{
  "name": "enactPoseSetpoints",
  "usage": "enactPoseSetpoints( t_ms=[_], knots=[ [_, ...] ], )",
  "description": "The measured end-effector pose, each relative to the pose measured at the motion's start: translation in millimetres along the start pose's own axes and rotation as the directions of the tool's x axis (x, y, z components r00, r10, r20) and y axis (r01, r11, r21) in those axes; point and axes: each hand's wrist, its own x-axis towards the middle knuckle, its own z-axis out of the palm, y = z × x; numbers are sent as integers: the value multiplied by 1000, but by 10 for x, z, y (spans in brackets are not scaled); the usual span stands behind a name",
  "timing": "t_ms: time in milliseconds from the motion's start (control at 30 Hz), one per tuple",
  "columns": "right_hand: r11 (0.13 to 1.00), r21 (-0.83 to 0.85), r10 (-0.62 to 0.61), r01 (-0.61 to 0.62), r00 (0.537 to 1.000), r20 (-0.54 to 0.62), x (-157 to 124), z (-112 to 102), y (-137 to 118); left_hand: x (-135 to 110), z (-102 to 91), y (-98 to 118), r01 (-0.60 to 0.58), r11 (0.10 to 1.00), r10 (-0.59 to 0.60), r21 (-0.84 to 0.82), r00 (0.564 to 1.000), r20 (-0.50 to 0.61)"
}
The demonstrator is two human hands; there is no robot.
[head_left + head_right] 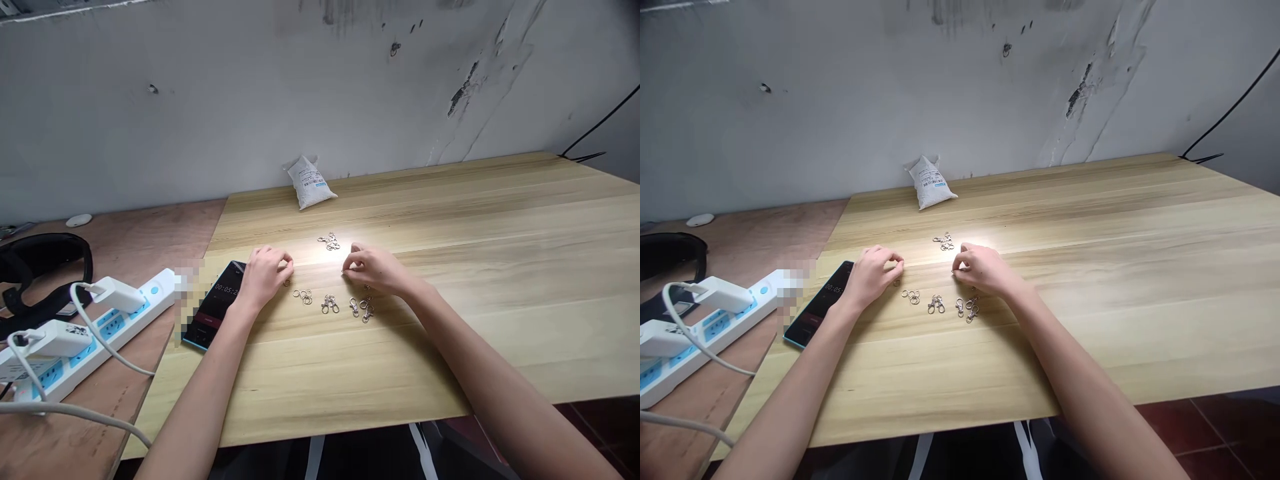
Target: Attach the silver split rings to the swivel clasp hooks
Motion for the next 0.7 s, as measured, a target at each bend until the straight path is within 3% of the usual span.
enactPoseSetpoints(
  t_ms=[167, 367, 533, 700],
  knots=[
    [999, 46, -26, 29, 998, -65, 23, 68, -72, -8, -8, 35, -6, 986, -1, -168, 999, -40],
    [972, 230, -23, 46, 995, -100, 25, 141, -116, -5, -17, 50, 73, 919, -122, -387, 987, -103],
    [888, 451, -3, 88, 982, -187, 50, 168, -199, -11, -22, 133, 27, 902, -57, -431, 997, -56],
    [888, 425, -29, 177, 943, -332, 72, 208, -247, -8, 29, 221, -49, 910, 29, -411, 998, -55]
  ],
)
